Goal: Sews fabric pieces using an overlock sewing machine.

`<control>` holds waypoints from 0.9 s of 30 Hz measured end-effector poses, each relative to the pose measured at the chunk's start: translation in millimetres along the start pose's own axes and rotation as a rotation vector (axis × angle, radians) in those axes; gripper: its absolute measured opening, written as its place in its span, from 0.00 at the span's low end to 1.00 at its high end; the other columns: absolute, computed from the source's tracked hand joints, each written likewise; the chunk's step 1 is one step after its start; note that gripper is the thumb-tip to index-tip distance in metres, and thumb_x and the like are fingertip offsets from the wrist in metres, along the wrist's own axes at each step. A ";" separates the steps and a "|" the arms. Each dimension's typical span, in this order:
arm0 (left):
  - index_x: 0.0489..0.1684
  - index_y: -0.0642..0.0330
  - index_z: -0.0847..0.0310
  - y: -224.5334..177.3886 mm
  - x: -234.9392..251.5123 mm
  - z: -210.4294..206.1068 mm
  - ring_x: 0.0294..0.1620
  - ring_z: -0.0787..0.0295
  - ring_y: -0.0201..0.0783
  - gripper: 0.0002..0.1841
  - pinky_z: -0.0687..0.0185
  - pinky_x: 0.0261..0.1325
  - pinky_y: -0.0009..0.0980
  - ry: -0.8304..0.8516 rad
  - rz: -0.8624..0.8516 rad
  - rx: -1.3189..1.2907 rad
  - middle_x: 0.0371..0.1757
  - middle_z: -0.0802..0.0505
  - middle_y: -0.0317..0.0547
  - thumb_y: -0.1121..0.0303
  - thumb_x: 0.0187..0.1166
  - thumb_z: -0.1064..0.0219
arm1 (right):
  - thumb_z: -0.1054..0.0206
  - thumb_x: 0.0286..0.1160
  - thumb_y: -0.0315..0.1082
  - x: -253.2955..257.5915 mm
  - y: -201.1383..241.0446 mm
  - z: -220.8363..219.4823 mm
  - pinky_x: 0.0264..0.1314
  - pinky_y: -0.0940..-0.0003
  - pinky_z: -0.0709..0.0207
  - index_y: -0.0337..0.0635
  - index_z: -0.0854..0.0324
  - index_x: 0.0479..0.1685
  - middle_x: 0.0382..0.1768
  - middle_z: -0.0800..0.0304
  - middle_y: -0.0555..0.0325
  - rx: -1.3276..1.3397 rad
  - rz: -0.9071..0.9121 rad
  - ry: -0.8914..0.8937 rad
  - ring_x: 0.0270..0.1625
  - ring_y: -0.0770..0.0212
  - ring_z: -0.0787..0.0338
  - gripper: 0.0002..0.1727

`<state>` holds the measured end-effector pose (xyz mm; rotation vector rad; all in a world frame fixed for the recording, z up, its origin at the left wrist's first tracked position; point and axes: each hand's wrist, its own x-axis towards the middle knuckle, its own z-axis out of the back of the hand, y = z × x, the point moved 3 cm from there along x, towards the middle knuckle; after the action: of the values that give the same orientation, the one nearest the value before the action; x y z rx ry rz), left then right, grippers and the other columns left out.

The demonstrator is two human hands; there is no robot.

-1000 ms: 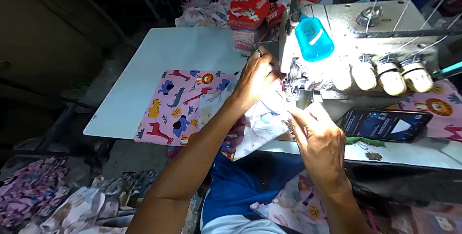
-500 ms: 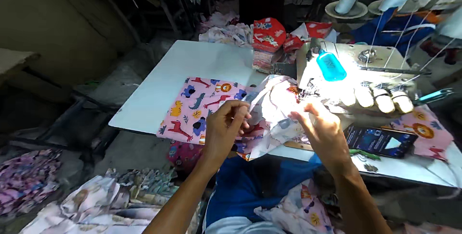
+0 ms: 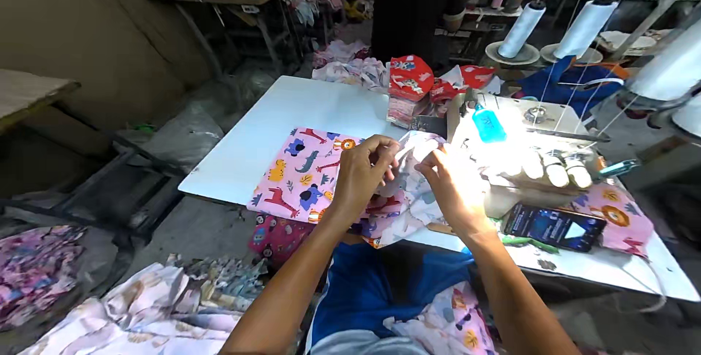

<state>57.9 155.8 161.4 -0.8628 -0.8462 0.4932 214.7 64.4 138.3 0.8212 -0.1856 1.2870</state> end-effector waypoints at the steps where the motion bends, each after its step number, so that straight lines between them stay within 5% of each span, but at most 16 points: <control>1: 0.53 0.63 0.16 3.2 1.0 1.8 0.20 0.14 0.27 0.07 0.18 0.21 0.21 0.003 0.044 -0.009 0.30 0.08 0.40 0.71 0.87 0.37 | 0.31 0.80 0.34 -3.7 1.7 6.5 0.43 0.46 0.19 0.36 0.15 0.40 0.37 0.13 0.47 0.063 0.008 -0.013 0.40 0.47 0.11 0.09; 5: 0.57 0.67 0.18 13.1 9.9 -18.2 0.21 0.09 0.32 0.13 0.11 0.27 0.27 0.164 0.263 -0.091 0.28 0.07 0.46 0.66 0.92 0.43 | 0.39 0.88 0.38 -28.3 5.0 24.4 0.40 0.73 0.20 0.38 0.18 0.54 0.32 0.12 0.60 0.338 -0.083 -0.084 0.32 0.72 0.15 0.12; 9: 0.64 0.69 0.23 13.5 20.3 -55.2 0.27 0.10 0.33 0.13 0.11 0.35 0.30 0.329 0.376 -0.117 0.36 0.09 0.51 0.70 0.89 0.40 | 0.40 0.87 0.37 -55.4 7.5 33.1 0.42 0.87 0.22 0.37 0.20 0.65 0.37 0.09 0.67 0.535 -0.198 -0.107 0.35 0.86 0.16 0.16; 13: 0.60 0.69 0.24 14.3 25.6 -71.6 0.27 0.18 0.25 0.13 0.19 0.31 0.20 0.354 0.407 -0.302 0.32 0.15 0.42 0.80 0.80 0.34 | 0.35 0.82 0.30 -74.3 5.6 33.7 0.48 0.84 0.14 0.30 0.21 0.62 0.43 0.06 0.63 0.738 -0.318 -0.172 0.42 0.81 0.09 0.15; 16: 0.55 0.69 0.23 7.5 25.6 -68.4 0.28 0.17 0.25 0.11 0.18 0.32 0.20 0.322 0.442 -0.356 0.36 0.14 0.42 0.83 0.78 0.35 | 0.31 0.78 0.30 -80.5 -7.5 28.4 0.45 0.85 0.16 0.29 0.22 0.65 0.37 0.07 0.63 0.673 -0.447 -0.178 0.38 0.82 0.10 0.20; 22: 0.52 0.68 0.21 11.2 26.0 -66.3 0.30 0.16 0.24 0.08 0.17 0.35 0.20 0.314 0.447 -0.409 0.39 0.13 0.41 0.81 0.80 0.36 | 0.25 0.73 0.36 -76.7 -26.3 20.1 0.49 0.82 0.16 0.39 0.10 0.43 0.35 0.05 0.62 0.478 -0.414 -0.174 0.39 0.80 0.09 0.09; 27: 0.48 0.67 0.24 13.8 25.9 -73.1 0.26 0.16 0.24 0.08 0.18 0.31 0.19 0.381 0.458 -0.347 0.29 0.16 0.38 0.83 0.77 0.33 | 0.27 0.75 0.31 -76.4 -17.7 21.8 0.47 0.83 0.15 0.38 0.18 0.52 0.36 0.07 0.65 0.629 -0.395 -0.197 0.39 0.81 0.09 0.11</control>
<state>131.5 147.9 134.7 -1.4338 -0.3807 0.5615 213.8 -9.4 103.8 1.4429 0.2340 0.8858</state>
